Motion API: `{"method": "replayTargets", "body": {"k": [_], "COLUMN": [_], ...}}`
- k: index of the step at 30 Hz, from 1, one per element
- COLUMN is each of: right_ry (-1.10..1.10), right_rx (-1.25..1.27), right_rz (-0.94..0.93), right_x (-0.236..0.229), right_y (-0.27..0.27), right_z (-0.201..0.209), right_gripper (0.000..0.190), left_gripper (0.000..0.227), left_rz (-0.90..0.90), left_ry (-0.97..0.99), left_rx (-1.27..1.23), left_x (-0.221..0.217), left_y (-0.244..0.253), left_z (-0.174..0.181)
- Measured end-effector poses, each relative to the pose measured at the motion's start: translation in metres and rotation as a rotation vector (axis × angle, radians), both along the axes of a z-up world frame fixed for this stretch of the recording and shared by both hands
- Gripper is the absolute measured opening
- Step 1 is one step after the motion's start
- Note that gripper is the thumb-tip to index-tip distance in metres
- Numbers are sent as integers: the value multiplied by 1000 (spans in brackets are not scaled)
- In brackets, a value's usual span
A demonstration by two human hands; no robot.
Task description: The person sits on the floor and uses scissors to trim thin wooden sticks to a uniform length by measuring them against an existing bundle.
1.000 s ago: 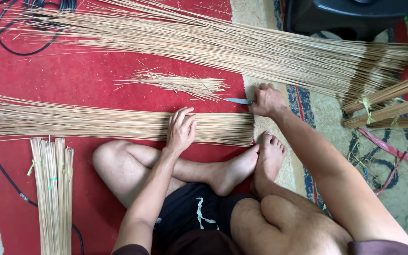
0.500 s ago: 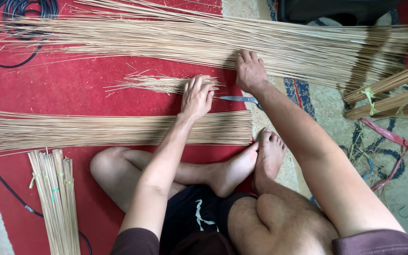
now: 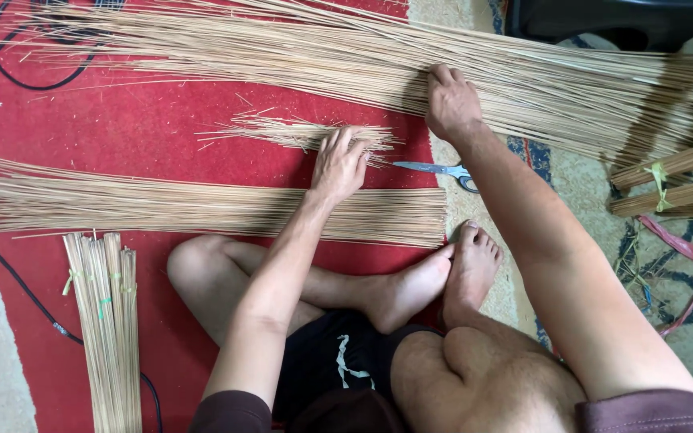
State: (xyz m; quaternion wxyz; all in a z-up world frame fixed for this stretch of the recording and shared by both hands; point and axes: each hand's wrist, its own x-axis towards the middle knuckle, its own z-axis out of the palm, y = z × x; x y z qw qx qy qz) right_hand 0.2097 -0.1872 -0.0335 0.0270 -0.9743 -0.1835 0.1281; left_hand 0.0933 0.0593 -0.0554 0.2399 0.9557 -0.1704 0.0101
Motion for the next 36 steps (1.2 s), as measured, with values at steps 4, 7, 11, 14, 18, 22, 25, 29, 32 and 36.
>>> {"method": "replayTargets", "body": {"k": [4,7,11,14,18,22,25,29,32,36], "right_ry": [-96,-216,-469,-499,-438,-396,-333,-364,-413,-455], "right_rx": [118,181,451,567,772,829,773,618,490,416], "right_rz": [0,12,76,116,143,163,226,227,196,179], "right_x": [-9,-20,-37,-45,-79,-119,-133,-131,-130,-128], "right_y": [-10,-14,-18,-23,-21,-24,-46,-92,-125,-131], "right_z": [3,20,44,27,49,85,75,42,25,20], "right_gripper": [46,43,14,7,16,10,6,6,9,11], "left_gripper": [27,26,21,24,52,31,16,16,14,10], "left_rz": [-4,-7,-13,-24,16,-31,-88,-18,50,42], "left_ry": [-34,-38,-166,-296,-413,-418,-415,-328,-313,-314], "left_rx": [-11,-9,-59,-48,52,0,-3,60,112,126], "left_x": [-5,-8,-12,-13,-18,-28,-36,-43,-50,-48], "left_y": [2,-3,-21,-37,-62,-62,-50,-10,17,18], "left_z": [15,22,47,75,107,83,55,38,50,45]}}
